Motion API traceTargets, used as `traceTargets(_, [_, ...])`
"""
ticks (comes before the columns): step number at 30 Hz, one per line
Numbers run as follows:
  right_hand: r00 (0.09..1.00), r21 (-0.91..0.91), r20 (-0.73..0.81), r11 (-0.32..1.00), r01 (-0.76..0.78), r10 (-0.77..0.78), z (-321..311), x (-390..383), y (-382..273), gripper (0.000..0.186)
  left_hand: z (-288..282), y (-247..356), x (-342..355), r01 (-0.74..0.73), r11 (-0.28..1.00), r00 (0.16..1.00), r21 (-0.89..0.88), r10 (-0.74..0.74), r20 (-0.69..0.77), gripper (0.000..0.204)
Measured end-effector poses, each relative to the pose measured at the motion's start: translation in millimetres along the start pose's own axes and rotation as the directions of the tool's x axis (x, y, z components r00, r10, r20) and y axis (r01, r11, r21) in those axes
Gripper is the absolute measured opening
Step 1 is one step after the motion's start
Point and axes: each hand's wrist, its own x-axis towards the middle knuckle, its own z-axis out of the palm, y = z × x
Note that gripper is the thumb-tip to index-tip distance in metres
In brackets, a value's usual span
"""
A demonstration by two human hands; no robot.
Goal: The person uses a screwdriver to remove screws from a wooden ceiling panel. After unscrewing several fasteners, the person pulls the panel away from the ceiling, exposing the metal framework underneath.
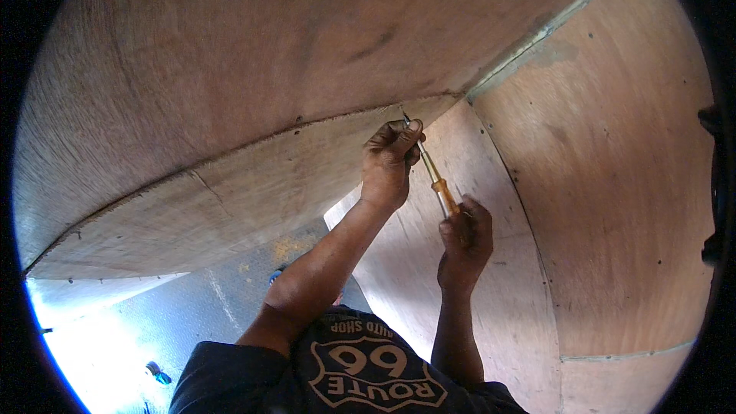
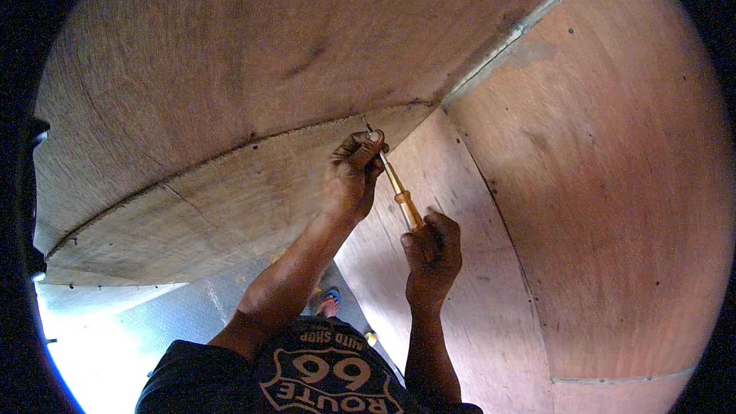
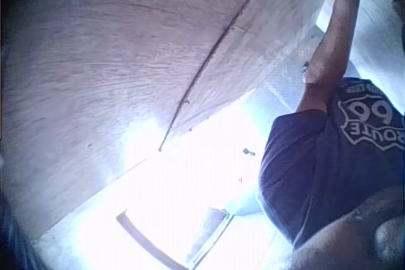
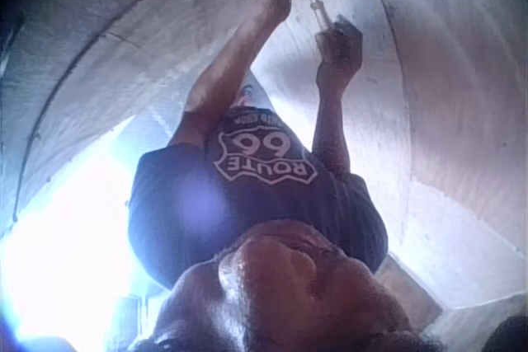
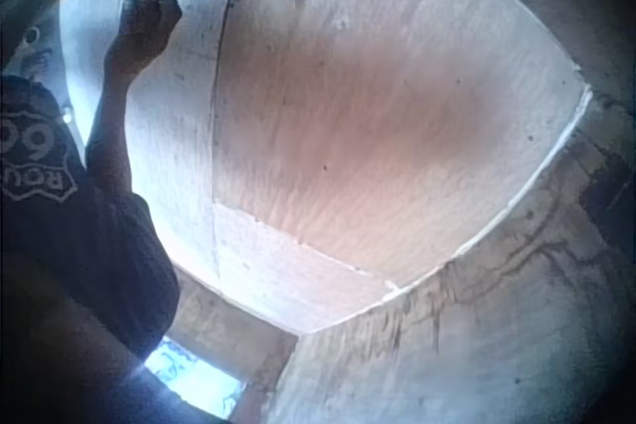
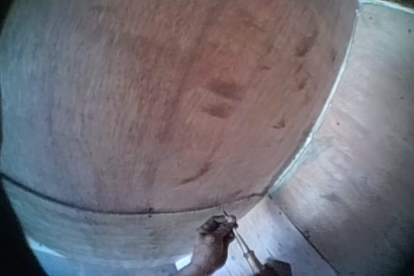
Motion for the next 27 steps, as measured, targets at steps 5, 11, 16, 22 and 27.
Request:
traceTargets(5, [0.452, 0.539, 0.798, -0.138, -0.831, 0.397, -18, 9, -5, 0.048, 1, 1, -5, 0.084, 0.994, 0.994, -0.076, -0.089, -0.058, 0.019])
traceTargets(11, [0.686, 0.63, 0.52, 0.314, -0.711, 0.51, -15, 11, -8, 0.046, 6, 6, 8, 0.106, 0.947, 0.992, -0.304, -0.122, -0.036, 0.017])
traceTargets(16, [0.995, 0.039, -0.067, 0.997, -0.07, 0.072, 0, 9, -11, 0.043, 10, 8, 7, 0.096, 0.955, 0.989, -0.279, -0.124, -0.084, 0.017])
traceTargets(22, [0.914, 0.416, 0.125, 0.816, -0.401, 0.385, -8, 2, -5, 0.046, 20, 2, 2, 0.048, 0.974, 0.987, -0.22, -0.079, -0.137, 0.017])
traceTargets(27, [0.64, 0.594, 0.693, 0.241, -0.768, 0.331, -51, 5, 5, 0.039, 16, -13, -14, 0.043, 0.988, 0.998, -0.145, -0.05, -0.042, 0.021])
